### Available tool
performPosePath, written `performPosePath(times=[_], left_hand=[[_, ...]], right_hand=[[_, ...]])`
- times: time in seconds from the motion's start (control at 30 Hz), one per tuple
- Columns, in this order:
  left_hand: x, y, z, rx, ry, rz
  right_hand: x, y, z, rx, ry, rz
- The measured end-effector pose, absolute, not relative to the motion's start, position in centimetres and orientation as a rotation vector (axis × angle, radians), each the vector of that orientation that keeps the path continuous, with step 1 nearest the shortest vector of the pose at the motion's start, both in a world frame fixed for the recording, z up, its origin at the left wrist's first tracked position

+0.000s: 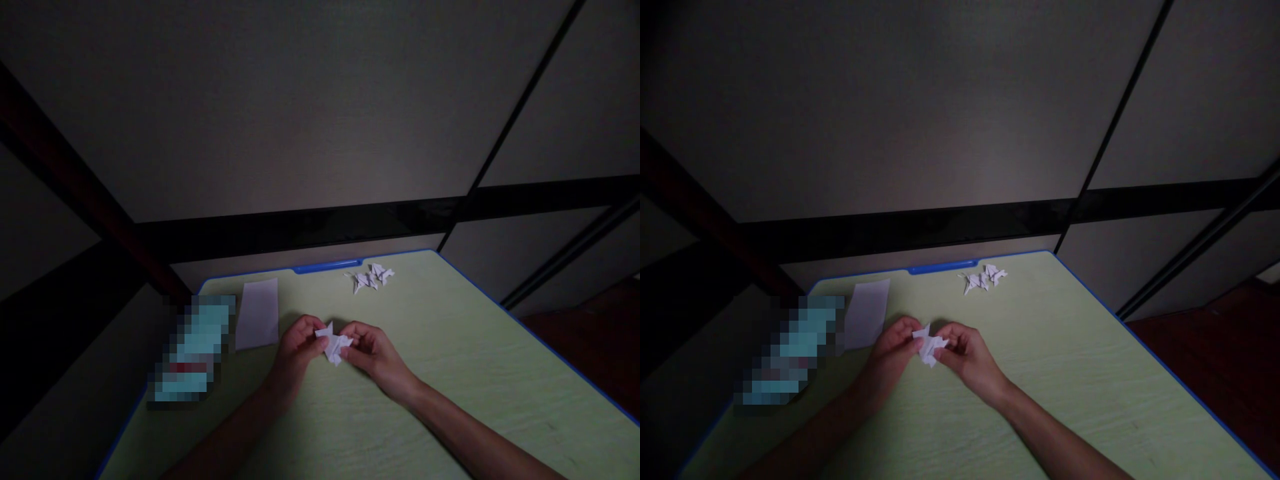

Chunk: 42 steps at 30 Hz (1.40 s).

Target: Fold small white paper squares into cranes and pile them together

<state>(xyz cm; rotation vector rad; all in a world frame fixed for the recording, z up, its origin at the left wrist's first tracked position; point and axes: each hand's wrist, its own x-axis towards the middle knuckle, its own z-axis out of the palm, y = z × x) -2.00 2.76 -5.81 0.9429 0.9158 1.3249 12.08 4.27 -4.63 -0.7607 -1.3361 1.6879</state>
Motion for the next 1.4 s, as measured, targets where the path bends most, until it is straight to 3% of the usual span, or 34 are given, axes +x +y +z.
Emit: performPosePath(times=[0.43, 0.77, 1.4], left_hand=[[-2.0, 2.3, -5.2, 1.041, 1.016, 1.324], [-2.8, 2.1, -4.0, 2.113, 1.180, 1.383], [-4.2, 2.6, -1.3, 2.805, 1.072, 0.671]], right_hand=[[12.2, 4.3, -4.6, -0.622, -1.135, 1.849], [12.2, 4.4, -5.0, -0.640, -1.084, 1.849], [12.2, 4.3, -4.4, -0.742, -1.259, 1.771]])
